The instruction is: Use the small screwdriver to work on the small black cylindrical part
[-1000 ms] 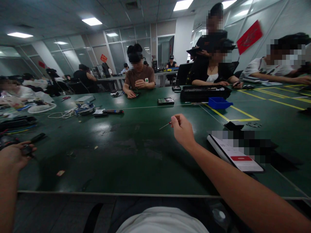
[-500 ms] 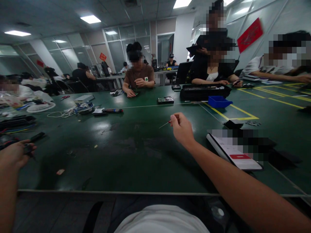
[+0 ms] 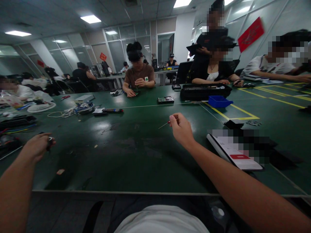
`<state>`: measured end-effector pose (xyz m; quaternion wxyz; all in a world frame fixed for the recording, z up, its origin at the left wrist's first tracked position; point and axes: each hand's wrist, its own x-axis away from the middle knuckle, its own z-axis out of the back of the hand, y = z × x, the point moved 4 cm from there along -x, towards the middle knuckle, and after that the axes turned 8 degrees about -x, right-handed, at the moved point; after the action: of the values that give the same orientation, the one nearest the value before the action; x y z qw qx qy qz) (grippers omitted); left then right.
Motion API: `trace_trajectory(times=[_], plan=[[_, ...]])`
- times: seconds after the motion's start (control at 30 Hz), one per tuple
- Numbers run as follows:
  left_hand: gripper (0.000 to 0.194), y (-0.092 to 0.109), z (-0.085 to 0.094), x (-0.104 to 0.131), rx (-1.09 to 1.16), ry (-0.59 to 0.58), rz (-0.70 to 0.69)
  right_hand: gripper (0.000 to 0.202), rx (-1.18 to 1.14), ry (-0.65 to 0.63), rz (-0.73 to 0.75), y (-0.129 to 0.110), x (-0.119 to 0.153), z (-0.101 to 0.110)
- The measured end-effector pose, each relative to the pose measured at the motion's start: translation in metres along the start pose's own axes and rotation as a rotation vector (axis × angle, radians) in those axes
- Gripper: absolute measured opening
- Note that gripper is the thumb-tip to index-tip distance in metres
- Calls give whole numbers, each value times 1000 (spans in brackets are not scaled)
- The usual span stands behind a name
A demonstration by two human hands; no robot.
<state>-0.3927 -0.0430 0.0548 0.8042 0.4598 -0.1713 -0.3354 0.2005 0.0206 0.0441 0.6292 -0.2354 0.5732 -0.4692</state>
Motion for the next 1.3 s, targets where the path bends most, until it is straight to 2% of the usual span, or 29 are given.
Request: trace_trajectory(times=[0.03,0.07,0.2,0.3,0.4,0.53,0.63,0.7,0.77,0.93,1.03,1.3], plan=[[32,10,-14,10,-11,-30,44,29,-4,-9,-2,0,0,0],[36,24,-29,20,-9,-78,22,29,-9,-20,-4,1,1,-1],[53,77,-91,63,-38,-283,-135,23,-22,-61,0,3,1,-4],[52,115,-141,101,25,-412,-279,25,-25,-88,-1,3,1,-6],[49,143,-198,144,96,-600,-322,32,9,-115,-10,2,1,-6],[41,166,-265,200,35,-765,-474,36,-11,-104,-12,0,1,-5],[39,162,-298,224,-92,-788,-577,33,-93,-55,-40,1,1,-3],[48,153,-309,229,-191,-763,-662,32,-178,-18,-62,3,0,-3],[57,143,-312,229,-248,-724,-745,29,-268,-3,-74,6,-1,-4],[30,132,-309,224,-239,-671,-845,25,-364,-67,-59,11,-1,-11],[30,134,-306,225,-191,-669,-914,24,-338,-84,-39,11,1,-14],[36,136,-303,228,-132,-677,-910,23,-258,-71,-27,12,2,-15]])
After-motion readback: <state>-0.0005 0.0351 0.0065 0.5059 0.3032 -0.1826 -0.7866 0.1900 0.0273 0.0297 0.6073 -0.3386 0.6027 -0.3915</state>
